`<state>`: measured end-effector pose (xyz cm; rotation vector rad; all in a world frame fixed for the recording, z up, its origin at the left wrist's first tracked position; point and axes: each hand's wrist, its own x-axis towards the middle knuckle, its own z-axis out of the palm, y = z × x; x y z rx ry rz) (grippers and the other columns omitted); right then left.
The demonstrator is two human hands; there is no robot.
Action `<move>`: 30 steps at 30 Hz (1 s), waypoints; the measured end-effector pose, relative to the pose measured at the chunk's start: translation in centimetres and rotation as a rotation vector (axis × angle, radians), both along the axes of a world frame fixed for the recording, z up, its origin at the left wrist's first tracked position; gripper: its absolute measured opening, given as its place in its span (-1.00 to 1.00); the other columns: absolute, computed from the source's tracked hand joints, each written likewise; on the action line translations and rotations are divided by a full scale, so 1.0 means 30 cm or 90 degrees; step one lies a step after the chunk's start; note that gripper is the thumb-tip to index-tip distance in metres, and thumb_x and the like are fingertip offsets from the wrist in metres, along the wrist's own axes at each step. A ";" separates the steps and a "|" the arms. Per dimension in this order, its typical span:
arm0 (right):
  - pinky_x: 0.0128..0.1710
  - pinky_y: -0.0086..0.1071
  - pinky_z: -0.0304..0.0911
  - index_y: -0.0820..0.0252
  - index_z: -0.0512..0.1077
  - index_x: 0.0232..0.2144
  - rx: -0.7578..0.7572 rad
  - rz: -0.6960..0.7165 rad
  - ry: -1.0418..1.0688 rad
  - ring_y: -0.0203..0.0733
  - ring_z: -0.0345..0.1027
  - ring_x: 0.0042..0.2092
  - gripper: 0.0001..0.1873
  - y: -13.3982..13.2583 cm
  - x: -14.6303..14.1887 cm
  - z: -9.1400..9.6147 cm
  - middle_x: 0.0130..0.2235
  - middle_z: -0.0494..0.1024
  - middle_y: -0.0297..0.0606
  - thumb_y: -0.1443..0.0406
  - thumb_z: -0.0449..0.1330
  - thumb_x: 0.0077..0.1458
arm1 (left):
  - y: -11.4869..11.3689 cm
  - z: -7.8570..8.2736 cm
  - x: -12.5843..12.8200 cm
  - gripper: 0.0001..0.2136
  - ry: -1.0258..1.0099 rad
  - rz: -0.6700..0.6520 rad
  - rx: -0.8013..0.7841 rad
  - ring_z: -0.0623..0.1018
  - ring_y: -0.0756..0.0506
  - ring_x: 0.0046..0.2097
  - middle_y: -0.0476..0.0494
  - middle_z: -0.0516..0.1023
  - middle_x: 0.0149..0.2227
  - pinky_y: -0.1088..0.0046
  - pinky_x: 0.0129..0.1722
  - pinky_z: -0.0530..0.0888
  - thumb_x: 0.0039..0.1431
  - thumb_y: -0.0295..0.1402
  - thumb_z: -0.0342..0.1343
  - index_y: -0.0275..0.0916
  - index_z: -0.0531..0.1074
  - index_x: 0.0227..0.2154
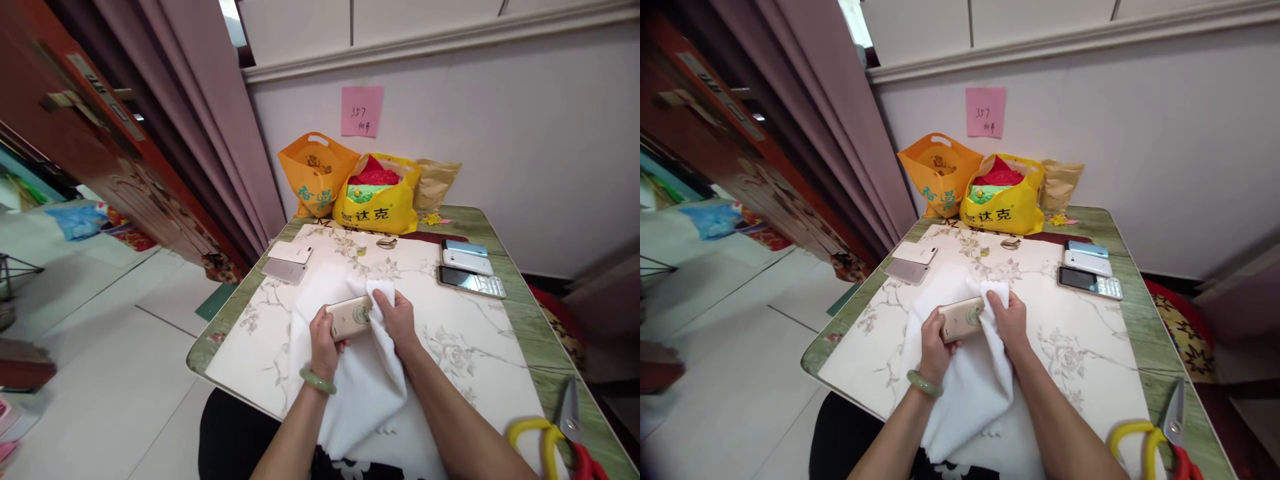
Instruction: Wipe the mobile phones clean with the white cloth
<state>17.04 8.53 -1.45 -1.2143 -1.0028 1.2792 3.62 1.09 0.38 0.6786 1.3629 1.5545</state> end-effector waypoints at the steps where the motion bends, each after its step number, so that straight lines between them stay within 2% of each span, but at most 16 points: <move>1: -0.42 -0.39 0.23 0.29 0.51 -0.34 0.005 -0.018 -0.006 -0.22 0.31 -0.40 -0.51 -0.001 -0.002 0.001 -0.41 0.54 -0.27 -0.02 0.33 -0.15 | -0.001 0.002 0.003 -0.70 0.015 0.004 -0.021 0.30 0.06 -0.69 0.09 0.30 -0.62 0.58 -0.80 0.15 0.10 -0.06 0.06 -0.23 0.33 -0.46; 6: -0.35 -0.35 0.29 0.26 0.50 -0.29 0.005 -0.053 -0.014 -0.17 0.37 -0.35 -0.52 -0.017 -0.027 0.001 -0.35 0.57 -0.24 -0.01 0.34 -0.15 | 0.005 0.003 0.008 -0.64 0.009 0.008 -0.102 0.38 0.03 -0.60 0.06 0.36 -0.57 0.60 -0.77 0.21 0.02 -0.01 0.18 -0.23 0.41 -0.35; 13: -0.27 -0.28 0.32 0.19 0.45 -0.23 0.053 0.019 -0.129 -0.10 0.43 -0.28 -0.52 -0.045 -0.059 -0.029 -0.26 0.61 -0.18 0.00 0.33 -0.13 | 0.016 0.004 0.010 -0.63 -0.076 0.136 -0.061 0.42 0.03 -0.59 0.03 0.42 -0.55 0.62 -0.72 0.24 0.02 0.00 0.18 -0.24 0.38 -0.34; 17: -0.24 -0.27 0.34 0.20 0.44 -0.20 0.056 0.064 -0.089 -0.09 0.45 -0.26 -0.53 -0.067 -0.069 -0.016 -0.23 0.61 -0.17 0.00 0.29 -0.06 | 0.025 0.005 0.015 -0.61 -0.098 0.194 -0.060 0.35 0.06 -0.64 0.06 0.39 -0.57 0.62 -0.74 0.17 0.00 0.02 0.18 -0.24 0.35 -0.37; 20: -0.24 -0.28 0.34 0.21 0.44 -0.19 0.045 0.075 -0.063 -0.09 0.45 -0.26 -0.53 -0.080 -0.075 -0.004 -0.23 0.60 -0.18 0.01 0.29 -0.05 | 0.027 0.006 0.014 -0.60 -0.104 0.205 -0.067 0.31 0.06 -0.67 0.07 0.38 -0.59 0.60 -0.75 0.13 0.02 0.05 0.15 -0.23 0.32 -0.37; 23: -0.23 -0.29 0.33 0.21 0.45 -0.19 0.043 0.056 -0.038 -0.12 0.43 -0.26 -0.54 -0.082 -0.073 0.000 -0.24 0.60 -0.21 0.00 0.28 -0.04 | 0.018 0.005 0.008 -0.65 -0.093 0.161 -0.030 0.30 0.06 -0.64 0.08 0.33 -0.60 0.59 -0.71 0.15 0.04 -0.01 0.15 -0.22 0.31 -0.42; 25: -0.23 -0.30 0.33 0.23 0.46 -0.20 0.035 0.021 0.000 -0.14 0.41 -0.26 -0.53 -0.075 -0.066 0.001 -0.26 0.58 -0.22 -0.01 0.25 -0.01 | 0.007 0.002 0.003 -0.69 -0.081 0.097 0.011 0.29 0.07 -0.59 0.09 0.27 -0.61 0.58 -0.64 0.20 0.05 -0.09 0.16 -0.23 0.28 -0.51; 30: -0.35 -0.35 0.30 0.23 0.43 -0.35 -0.032 -0.072 0.040 -0.21 0.36 -0.39 -0.52 -0.049 -0.044 0.008 -0.44 0.50 -0.32 -0.09 0.18 0.01 | -0.008 -0.008 -0.003 -0.70 0.041 -0.165 0.028 0.13 0.08 -0.57 0.10 0.12 -0.63 0.54 -0.60 0.07 0.07 -0.18 0.13 -0.24 0.22 -0.60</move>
